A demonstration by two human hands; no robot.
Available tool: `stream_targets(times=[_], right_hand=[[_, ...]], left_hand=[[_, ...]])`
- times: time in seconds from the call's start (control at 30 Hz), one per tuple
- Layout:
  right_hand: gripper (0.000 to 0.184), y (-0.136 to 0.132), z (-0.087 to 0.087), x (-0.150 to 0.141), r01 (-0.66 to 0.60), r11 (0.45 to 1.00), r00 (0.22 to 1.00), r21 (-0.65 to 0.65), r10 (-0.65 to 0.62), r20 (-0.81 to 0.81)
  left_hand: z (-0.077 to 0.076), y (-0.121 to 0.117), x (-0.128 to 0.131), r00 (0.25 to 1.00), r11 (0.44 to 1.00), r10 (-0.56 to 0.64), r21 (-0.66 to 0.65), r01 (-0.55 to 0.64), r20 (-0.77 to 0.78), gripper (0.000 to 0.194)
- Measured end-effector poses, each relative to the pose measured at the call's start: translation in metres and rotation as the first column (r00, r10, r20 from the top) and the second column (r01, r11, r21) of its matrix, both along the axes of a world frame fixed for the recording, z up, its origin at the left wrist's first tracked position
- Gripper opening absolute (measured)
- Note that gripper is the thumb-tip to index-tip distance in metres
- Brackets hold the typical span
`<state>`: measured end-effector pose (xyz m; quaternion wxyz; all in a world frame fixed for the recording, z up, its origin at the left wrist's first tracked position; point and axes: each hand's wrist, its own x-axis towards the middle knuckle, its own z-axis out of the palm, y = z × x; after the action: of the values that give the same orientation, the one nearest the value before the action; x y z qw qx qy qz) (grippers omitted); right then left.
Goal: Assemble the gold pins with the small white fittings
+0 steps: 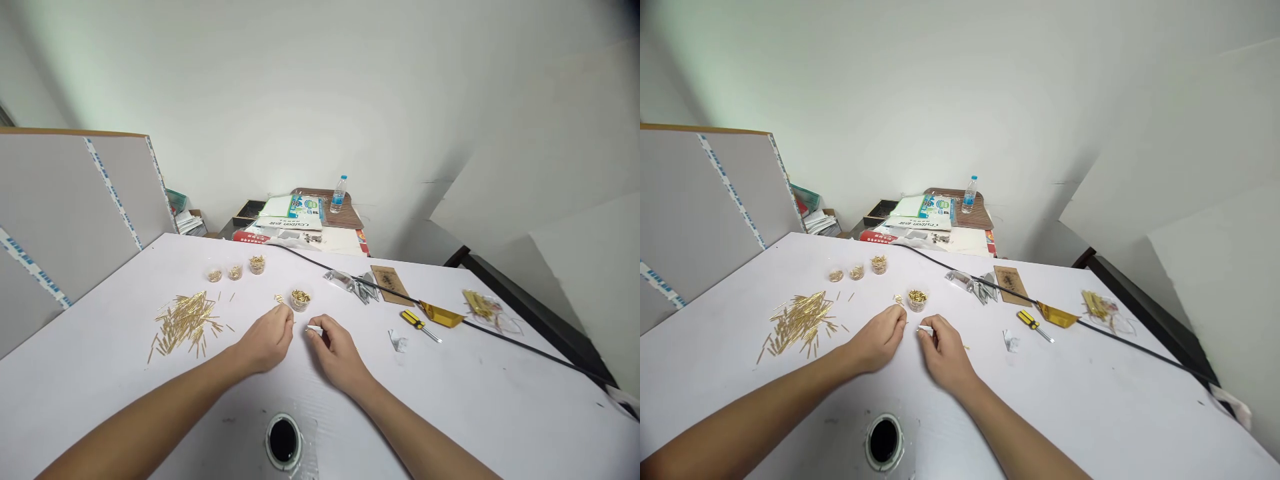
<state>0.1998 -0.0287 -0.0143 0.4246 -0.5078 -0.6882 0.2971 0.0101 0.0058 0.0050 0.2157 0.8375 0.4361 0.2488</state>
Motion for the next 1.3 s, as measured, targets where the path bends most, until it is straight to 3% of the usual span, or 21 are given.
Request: stream_targets(times=[0.2, 0.37, 0.53, 0.67, 0.87, 1.03, 1.17, 1.3], right_hand=[[0.022, -0.001, 0.001, 0.001, -0.040, 0.998, 0.999, 0.039, 0.039, 0.022], [0.024, 0.000, -0.001, 0.002, -0.057, 0.997, 0.998, 0.047, 0.057, -0.003], [0.027, 0.002, -0.007, 0.001, 0.032, 0.999, 0.997, 0.007, -0.032, -0.073], [0.029, 0.003, -0.007, 0.001, 0.033, 0.999, 0.994, -0.029, -0.036, -0.103], [0.026, 0.001, -0.005, 0.002, 0.018, 1.000, 0.999, -0.014, -0.019, -0.036], [0.027, 0.003, -0.009, 0.002, 0.023, 1.000, 0.999, -0.003, -0.023, -0.048], [0.029, 0.008, -0.009, 0.002, 0.010, 0.992, 0.979, -0.129, -0.036, -0.200], [0.036, 0.010, -0.007, 0.000, -0.045, 0.969, 0.925, -0.245, -0.052, -0.376]], left_hand=[[0.000, -0.005, 0.002, 0.990, 0.996, -0.034, -0.076, 0.044, 0.136, 0.030], [-0.001, -0.004, -0.001, 0.961, 0.960, -0.078, -0.242, 0.144, 0.265, 0.020], [-0.002, -0.004, 0.005, 0.937, 0.931, -0.038, -0.329, 0.160, 0.349, 0.014], [-0.003, -0.006, 0.009, 0.926, 0.932, -0.027, -0.326, 0.160, 0.376, 0.015], [-0.007, -0.007, 0.008, 0.925, 0.948, -0.028, -0.282, 0.144, 0.379, 0.033], [-0.010, -0.005, 0.007, 0.902, 0.924, -0.041, -0.327, 0.198, 0.430, 0.025], [-0.010, -0.004, 0.008, 0.882, 0.916, -0.018, -0.345, 0.203, 0.471, 0.015], [-0.010, -0.003, 0.007, 0.886, 0.932, 0.002, -0.322, 0.167, 0.464, 0.017]])
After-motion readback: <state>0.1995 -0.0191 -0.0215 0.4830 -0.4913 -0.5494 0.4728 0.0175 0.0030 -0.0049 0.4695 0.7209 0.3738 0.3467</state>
